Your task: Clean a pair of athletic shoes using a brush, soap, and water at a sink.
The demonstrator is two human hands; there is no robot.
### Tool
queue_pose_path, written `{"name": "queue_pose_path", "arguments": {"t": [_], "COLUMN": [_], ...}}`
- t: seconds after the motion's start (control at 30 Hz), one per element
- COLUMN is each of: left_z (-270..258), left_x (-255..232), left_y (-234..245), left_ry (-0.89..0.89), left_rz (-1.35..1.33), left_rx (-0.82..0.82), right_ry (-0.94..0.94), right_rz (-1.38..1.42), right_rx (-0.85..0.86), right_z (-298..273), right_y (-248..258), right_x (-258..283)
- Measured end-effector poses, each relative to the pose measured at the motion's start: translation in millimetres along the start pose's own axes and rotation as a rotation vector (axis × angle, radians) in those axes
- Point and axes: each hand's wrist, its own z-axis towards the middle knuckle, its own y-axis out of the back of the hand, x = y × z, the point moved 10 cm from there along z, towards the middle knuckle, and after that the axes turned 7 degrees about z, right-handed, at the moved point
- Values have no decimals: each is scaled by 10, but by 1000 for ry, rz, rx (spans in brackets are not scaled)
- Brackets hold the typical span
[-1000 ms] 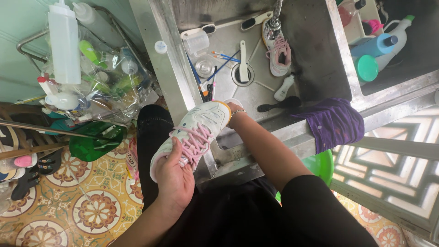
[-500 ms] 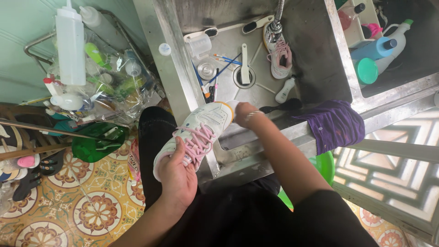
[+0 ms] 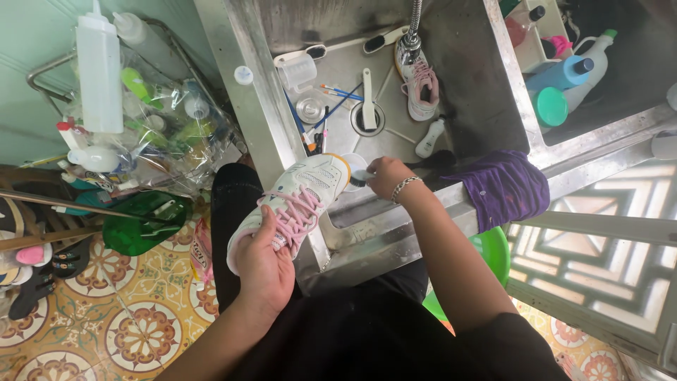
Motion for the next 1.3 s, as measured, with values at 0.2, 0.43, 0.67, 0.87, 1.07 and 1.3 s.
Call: {"name": "queue_pose_path", "arguments": {"t": [0.2, 0.43, 0.67, 0.87, 1.07, 1.3], "left_z": [-18, -64, -243, -264, -297, -275], "left_x": [-60, 9, 147, 249, 278, 330], "left_y": [-81, -28, -270, -362, -385, -295], "left_ry": [-21, 21, 60, 91, 120, 157], "left_rz": [-12, -8, 14, 67, 75, 78], "left_rx": [46, -16, 120, 123, 145, 137], "right_ry": [55, 361, 493, 461, 362, 474], "right_rz": [30, 522, 380, 326, 372, 407], "right_rx": [47, -262, -489, -632, -641, -673], "right_z": [-353, -1294, -1975, -1967, -1835, -2089], "right_y": [160, 632, 523, 446, 425, 351], "right_x": [234, 476, 1086, 999, 648, 934]}}
